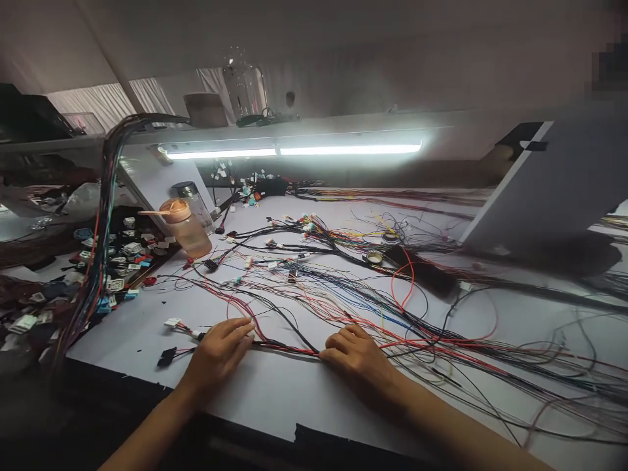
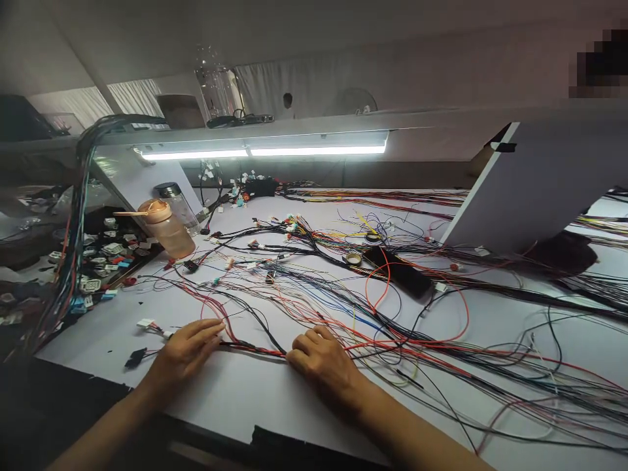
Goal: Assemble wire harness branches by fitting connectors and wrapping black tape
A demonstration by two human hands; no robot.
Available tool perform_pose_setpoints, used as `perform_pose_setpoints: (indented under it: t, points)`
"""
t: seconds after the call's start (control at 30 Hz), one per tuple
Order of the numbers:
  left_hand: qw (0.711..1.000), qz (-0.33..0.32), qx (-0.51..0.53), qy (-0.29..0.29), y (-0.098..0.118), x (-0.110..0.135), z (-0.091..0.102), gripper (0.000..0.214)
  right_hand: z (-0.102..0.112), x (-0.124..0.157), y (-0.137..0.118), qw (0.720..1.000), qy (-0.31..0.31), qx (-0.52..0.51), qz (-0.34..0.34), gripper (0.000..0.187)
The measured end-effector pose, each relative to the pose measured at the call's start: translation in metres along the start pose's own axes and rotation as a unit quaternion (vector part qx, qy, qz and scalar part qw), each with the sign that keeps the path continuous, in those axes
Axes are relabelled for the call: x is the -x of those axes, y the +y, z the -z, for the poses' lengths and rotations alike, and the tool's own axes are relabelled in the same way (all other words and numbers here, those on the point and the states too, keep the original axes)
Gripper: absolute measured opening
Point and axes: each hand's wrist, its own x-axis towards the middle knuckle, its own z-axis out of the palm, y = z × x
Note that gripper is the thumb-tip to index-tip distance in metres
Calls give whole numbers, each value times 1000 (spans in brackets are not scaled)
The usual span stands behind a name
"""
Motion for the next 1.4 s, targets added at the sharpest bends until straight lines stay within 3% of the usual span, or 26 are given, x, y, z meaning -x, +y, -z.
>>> perform_pose_setpoints:
  t: [0.17, 0.27, 0.43, 0.63, 0.83, 1.1, 1.23, 1.4]
  points:
    - [994, 103, 7, 31, -25, -50, 0, 31, -3, 0, -2, 1000, 20, -16, -10, 17]
    - [985, 173, -15, -16, -52, -87, -11, 38, -6, 2, -2, 999, 12, -27, -25, 14]
    - [973, 211, -67, -66, -95, -151, -42, 38, -10, 3, 1, 998, -2, -38, -44, 12]
    - [950, 251, -138, -127, -121, -203, -75, 33, -7, 2, 3, 998, -31, -42, -47, 10]
    - [964, 176, -132, -148, -137, -216, -70, 30, -5, 0, 6, 997, -44, -33, -49, 10]
    - [987, 108, -85, -85, -128, -218, -51, 45, -6, 0, 7, 998, -43, -21, -40, 9]
    - [984, 110, -59, -125, -125, -212, -48, 43, -9, 2, 6, 998, -32, -25, -43, 8]
    - [975, 135, -40, -170, -138, -190, -43, 35, -10, 3, 6, 998, -24, -37, -44, 9]
